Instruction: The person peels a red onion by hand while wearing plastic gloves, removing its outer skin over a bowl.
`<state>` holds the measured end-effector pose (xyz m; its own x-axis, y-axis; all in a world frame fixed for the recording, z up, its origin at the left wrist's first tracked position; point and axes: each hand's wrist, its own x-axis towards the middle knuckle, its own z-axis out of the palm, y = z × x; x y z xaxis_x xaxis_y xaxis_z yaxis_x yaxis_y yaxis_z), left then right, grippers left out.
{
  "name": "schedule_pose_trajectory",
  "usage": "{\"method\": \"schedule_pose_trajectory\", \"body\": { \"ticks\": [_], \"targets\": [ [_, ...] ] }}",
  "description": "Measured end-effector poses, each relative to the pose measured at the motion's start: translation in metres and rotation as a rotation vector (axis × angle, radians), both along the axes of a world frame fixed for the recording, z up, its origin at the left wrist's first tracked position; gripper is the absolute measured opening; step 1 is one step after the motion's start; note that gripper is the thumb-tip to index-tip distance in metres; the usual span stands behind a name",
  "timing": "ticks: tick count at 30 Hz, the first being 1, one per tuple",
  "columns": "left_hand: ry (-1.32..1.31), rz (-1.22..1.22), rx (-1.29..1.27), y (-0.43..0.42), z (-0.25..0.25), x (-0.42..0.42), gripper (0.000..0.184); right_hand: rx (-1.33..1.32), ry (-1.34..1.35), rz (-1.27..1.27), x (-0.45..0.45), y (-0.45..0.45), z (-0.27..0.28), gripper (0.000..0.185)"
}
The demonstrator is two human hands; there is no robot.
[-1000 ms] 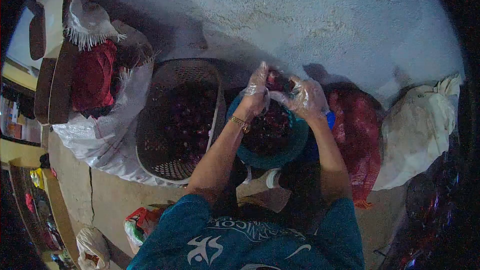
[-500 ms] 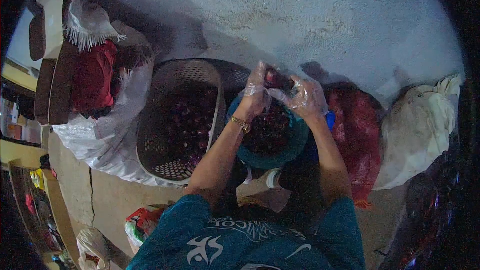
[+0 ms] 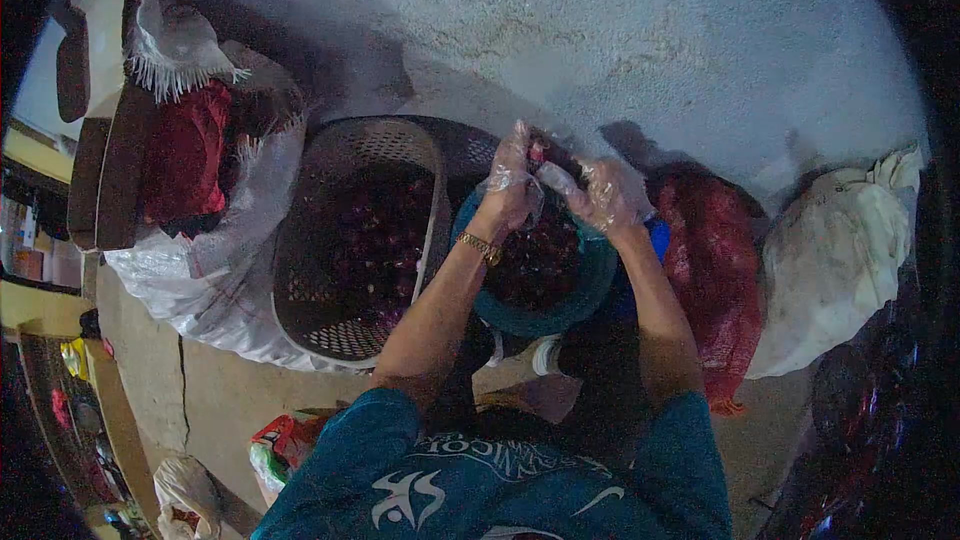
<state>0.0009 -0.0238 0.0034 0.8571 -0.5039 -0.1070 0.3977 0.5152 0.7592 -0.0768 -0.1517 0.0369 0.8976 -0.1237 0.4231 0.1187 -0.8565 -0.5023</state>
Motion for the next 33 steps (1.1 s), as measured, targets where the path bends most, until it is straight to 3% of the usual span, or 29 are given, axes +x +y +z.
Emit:
{"method": "schedule_pose_trajectory", "body": {
  "ticks": [3,9,10,12,16,18,21,23,29,33],
  "targets": [
    [-0.04,0.0,-0.061,-0.001,0.0,-0.001,0.034,-0.043,0.218,-0.045,0.0,-0.003,0.003,0.052],
    [0.054,-0.082,-0.033,0.003,-0.004,0.002,0.035,0.016,-0.011,0.055,0.001,-0.006,-0.016,0.047],
    [0.056,-0.073,-0.052,0.002,-0.005,0.001,0.035,0.016,-0.011,0.055,0.0,-0.004,-0.006,0.047],
    [0.059,-0.064,-0.07,0.003,-0.004,0.001,0.035,0.068,0.249,0.058,-0.002,-0.001,0.014,0.049],
    [0.126,-0.121,0.026,0.007,0.01,0.0,0.031,0.008,0.246,0.051,-0.003,-0.004,0.011,0.051],
    [0.185,-0.137,0.047,0.007,0.009,0.0,0.028,0.042,0.005,0.081,0.002,-0.008,-0.01,0.049],
    [0.057,-0.082,0.058,0.003,0.011,-0.004,0.034,0.039,0.195,0.089,0.0,-0.011,-0.01,0.046],
    [0.1,-0.007,-0.077,0.002,0.037,-0.015,0.021,0.016,0.125,0.108,0.003,-0.01,-0.019,0.045],
    [0.233,-0.028,-0.045,0.004,0.0,0.002,0.028,0.004,0.163,0.15,0.0,-0.001,-0.002,0.042],
    [0.248,-0.133,-0.026,0.019,0.035,-0.012,0.032,-0.163,0.124,0.137,-0.003,-0.001,-0.006,0.044]
  ]
}}
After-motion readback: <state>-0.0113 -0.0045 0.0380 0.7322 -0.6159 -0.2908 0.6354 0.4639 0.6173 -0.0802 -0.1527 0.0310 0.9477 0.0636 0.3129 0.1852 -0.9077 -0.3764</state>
